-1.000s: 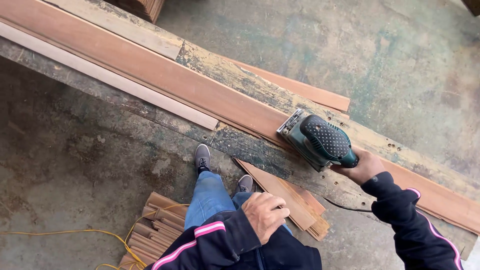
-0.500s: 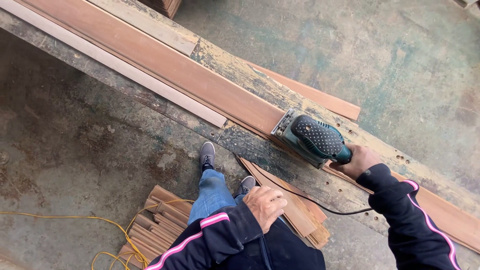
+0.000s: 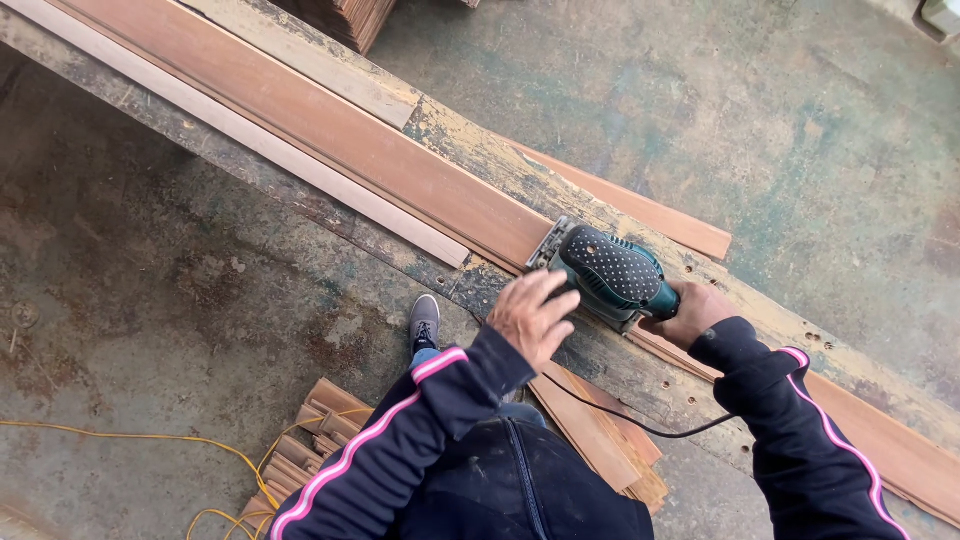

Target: Sanding wooden planks using a power sander at a workbench.

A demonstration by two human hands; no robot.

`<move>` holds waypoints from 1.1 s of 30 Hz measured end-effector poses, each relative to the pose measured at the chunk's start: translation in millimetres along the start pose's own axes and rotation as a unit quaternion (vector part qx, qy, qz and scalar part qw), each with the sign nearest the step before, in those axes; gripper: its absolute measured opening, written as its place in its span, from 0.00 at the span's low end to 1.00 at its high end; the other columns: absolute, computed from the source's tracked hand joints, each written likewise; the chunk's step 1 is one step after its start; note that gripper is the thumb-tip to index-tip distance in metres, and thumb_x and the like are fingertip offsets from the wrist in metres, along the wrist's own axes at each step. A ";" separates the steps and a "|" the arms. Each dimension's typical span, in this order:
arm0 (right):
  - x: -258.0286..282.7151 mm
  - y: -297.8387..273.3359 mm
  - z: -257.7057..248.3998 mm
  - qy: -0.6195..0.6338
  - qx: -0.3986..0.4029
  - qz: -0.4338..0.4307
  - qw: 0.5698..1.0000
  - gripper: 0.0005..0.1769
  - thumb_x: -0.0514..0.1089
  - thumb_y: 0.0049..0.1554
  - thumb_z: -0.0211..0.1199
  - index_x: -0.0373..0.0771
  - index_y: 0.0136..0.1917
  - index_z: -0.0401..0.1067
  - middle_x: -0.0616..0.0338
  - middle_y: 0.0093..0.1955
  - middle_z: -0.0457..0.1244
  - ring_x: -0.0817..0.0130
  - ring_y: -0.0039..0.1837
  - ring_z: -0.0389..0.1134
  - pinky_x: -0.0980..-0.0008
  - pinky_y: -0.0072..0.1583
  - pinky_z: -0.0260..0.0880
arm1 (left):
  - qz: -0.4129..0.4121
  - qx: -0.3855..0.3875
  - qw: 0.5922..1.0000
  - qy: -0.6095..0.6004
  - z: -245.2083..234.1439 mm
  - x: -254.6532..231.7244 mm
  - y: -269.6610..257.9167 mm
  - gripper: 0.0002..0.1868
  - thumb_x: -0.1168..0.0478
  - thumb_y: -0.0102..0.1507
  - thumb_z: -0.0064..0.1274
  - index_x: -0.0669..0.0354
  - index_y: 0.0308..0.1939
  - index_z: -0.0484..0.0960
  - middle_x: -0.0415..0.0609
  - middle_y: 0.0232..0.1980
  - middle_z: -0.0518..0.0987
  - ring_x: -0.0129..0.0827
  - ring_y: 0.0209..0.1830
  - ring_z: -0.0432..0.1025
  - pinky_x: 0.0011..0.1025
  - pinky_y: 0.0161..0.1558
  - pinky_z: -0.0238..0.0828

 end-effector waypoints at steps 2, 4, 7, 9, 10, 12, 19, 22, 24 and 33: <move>8.6 2.4 -2.7 0.011 -0.005 -0.003 1.000 0.24 0.54 0.43 0.76 0.45 0.52 0.81 0.50 0.43 0.74 0.54 0.47 0.76 0.57 0.53 0.75 | -0.013 -0.036 0.999 0.016 2.5 17.8 34.9 0.29 0.52 0.63 0.60 0.58 0.66 0.75 0.61 0.73 0.68 0.54 0.73 0.62 0.50 0.72 0.57; 19.9 3.6 -5.8 0.003 -0.007 -0.011 1.000 0.23 0.55 0.44 0.77 0.44 0.51 0.82 0.49 0.42 0.73 0.54 0.47 0.76 0.58 0.54 0.74 | -0.018 -0.050 0.997 0.058 12.8 30.7 66.6 0.40 0.42 0.64 0.57 0.53 0.75 0.66 0.61 0.79 0.60 0.58 0.81 0.54 0.53 0.79 0.48; 41.7 5.7 -12.2 0.010 -0.010 -0.027 1.000 0.25 0.53 0.43 0.76 0.45 0.54 0.80 0.48 0.41 0.73 0.53 0.45 0.76 0.57 0.52 0.75 | -0.003 0.014 0.995 0.100 22.9 45.4 96.1 0.47 0.31 0.64 0.51 0.48 0.80 0.57 0.61 0.83 0.52 0.58 0.83 0.44 0.58 0.78 0.35; 49.1 11.3 -14.1 0.000 -0.010 -0.023 1.000 0.25 0.54 0.43 0.76 0.44 0.53 0.80 0.48 0.41 0.73 0.53 0.45 0.76 0.57 0.52 0.75 | -0.047 0.086 0.991 0.095 23.1 52.7 102.8 0.47 0.28 0.62 0.49 0.42 0.79 0.56 0.58 0.83 0.49 0.59 0.82 0.39 0.60 0.76 0.29; 52.6 14.5 -15.2 -0.011 -0.009 -0.021 1.000 0.24 0.54 0.43 0.77 0.43 0.51 0.80 0.47 0.41 0.73 0.53 0.46 0.76 0.58 0.52 0.75 | -0.093 0.157 0.979 0.091 24.6 57.4 105.7 0.48 0.25 0.60 0.47 0.37 0.78 0.55 0.56 0.82 0.46 0.61 0.81 0.33 0.62 0.73 0.24; 55.4 19.7 -13.1 0.003 -0.008 -0.030 1.000 0.24 0.54 0.43 0.77 0.43 0.51 0.80 0.48 0.41 0.73 0.53 0.45 0.76 0.58 0.52 0.75 | -0.094 0.163 0.977 0.099 21.8 66.3 103.1 0.48 0.24 0.59 0.47 0.36 0.78 0.55 0.55 0.82 0.47 0.60 0.82 0.34 0.63 0.74 0.24; 85.8 17.5 -20.4 -0.016 -0.006 -0.047 0.999 0.24 0.55 0.43 0.76 0.46 0.52 0.80 0.50 0.41 0.73 0.54 0.44 0.76 0.58 0.51 0.75 | -0.089 0.152 0.977 0.120 4.7 79.5 95.8 0.49 0.22 0.59 0.47 0.38 0.76 0.60 0.57 0.81 0.49 0.59 0.83 0.36 0.65 0.75 0.24; 94.5 21.6 -19.0 -0.033 -0.007 -0.057 0.998 0.25 0.56 0.44 0.76 0.47 0.53 0.80 0.49 0.40 0.72 0.53 0.44 0.75 0.57 0.51 0.75 | -0.099 0.124 0.979 0.125 -2.1 82.3 89.1 0.49 0.21 0.58 0.47 0.39 0.76 0.62 0.56 0.81 0.50 0.59 0.83 0.37 0.66 0.76 0.26; 95.4 26.9 -16.1 -0.024 -0.009 -0.064 0.998 0.25 0.55 0.43 0.76 0.48 0.53 0.80 0.49 0.40 0.72 0.53 0.44 0.75 0.57 0.51 0.75 | -0.098 0.103 0.982 0.128 0.4 89.0 86.8 0.48 0.22 0.58 0.47 0.39 0.76 0.63 0.57 0.81 0.50 0.59 0.83 0.37 0.65 0.75 0.27; 114.3 55.1 -6.6 -0.018 -0.011 -0.093 0.995 0.25 0.54 0.41 0.76 0.46 0.53 0.80 0.48 0.41 0.73 0.52 0.45 0.76 0.56 0.51 0.74 | -0.104 0.042 0.986 0.126 -13.2 115.8 80.0 0.49 0.20 0.57 0.47 0.39 0.75 0.65 0.58 0.81 0.53 0.59 0.83 0.40 0.64 0.76 0.30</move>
Point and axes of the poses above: each hand's wrist, its own y-axis towards the middle knuckle, its own z-axis out of the palm, x = y × z, the point moved 2 cm from there along y, towards the middle knuckle
